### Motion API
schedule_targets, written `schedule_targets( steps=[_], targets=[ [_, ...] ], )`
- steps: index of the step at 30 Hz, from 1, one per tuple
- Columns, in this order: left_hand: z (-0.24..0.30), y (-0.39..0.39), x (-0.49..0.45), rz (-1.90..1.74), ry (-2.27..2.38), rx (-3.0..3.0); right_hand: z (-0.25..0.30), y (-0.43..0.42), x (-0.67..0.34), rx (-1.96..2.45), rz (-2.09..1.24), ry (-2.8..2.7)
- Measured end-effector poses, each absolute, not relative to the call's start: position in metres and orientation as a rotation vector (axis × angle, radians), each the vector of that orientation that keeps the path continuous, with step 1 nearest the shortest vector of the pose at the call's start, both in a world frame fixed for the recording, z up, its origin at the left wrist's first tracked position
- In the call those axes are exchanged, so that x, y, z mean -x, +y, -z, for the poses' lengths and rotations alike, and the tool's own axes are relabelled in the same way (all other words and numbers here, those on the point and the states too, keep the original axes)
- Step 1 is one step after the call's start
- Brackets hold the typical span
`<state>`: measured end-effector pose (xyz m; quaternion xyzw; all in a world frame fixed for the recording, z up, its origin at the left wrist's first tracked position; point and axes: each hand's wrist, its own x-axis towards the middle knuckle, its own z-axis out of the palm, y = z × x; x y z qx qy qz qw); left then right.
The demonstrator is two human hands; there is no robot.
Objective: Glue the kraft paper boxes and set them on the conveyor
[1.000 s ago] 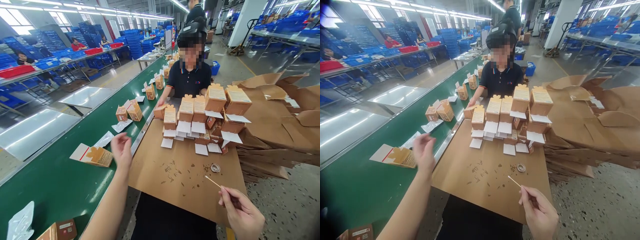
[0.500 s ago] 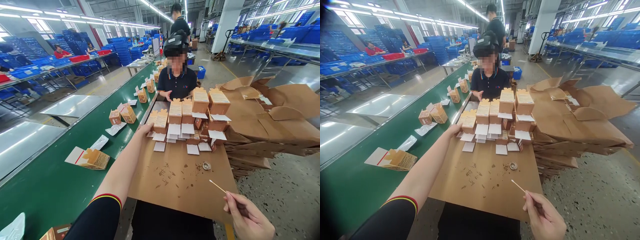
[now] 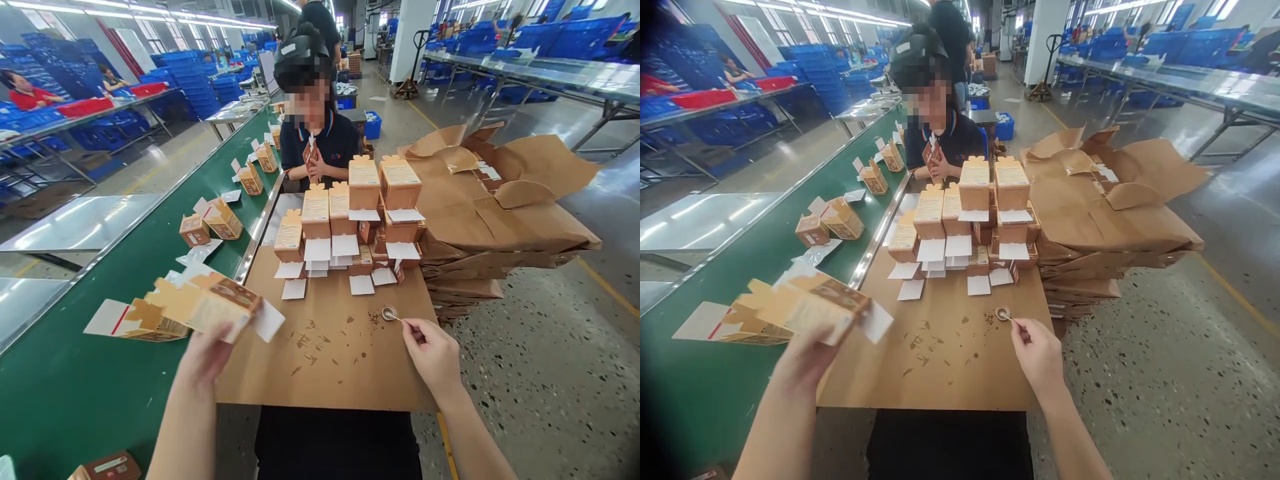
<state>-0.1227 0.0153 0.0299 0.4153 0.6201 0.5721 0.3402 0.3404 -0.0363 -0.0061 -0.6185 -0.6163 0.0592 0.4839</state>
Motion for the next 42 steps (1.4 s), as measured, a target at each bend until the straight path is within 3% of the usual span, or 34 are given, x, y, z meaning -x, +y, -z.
schedule_targets(
  steps=[7,13,19,37,42],
  targets=[
    [-0.007,-0.022,0.015,-1.053,1.355,-0.844,0.003,-0.044,-0.342,1.494,-0.172,-1.476],
    [-0.001,0.0,-0.01,-1.049,1.394,-0.884,0.015,-0.077,-0.279,1.311,-0.473,-1.521],
    [0.007,-0.006,-0.005,-1.029,1.436,-0.96,0.041,-0.072,-0.229,1.242,-0.536,-1.622],
    [0.036,-0.042,-0.038,-1.067,1.53,-1.378,0.023,-0.092,-0.282,1.323,-0.457,-1.477],
    [0.035,-0.068,-0.005,-1.174,1.55,-1.314,0.027,-0.087,-0.279,1.284,-0.46,-1.43]
  ],
)
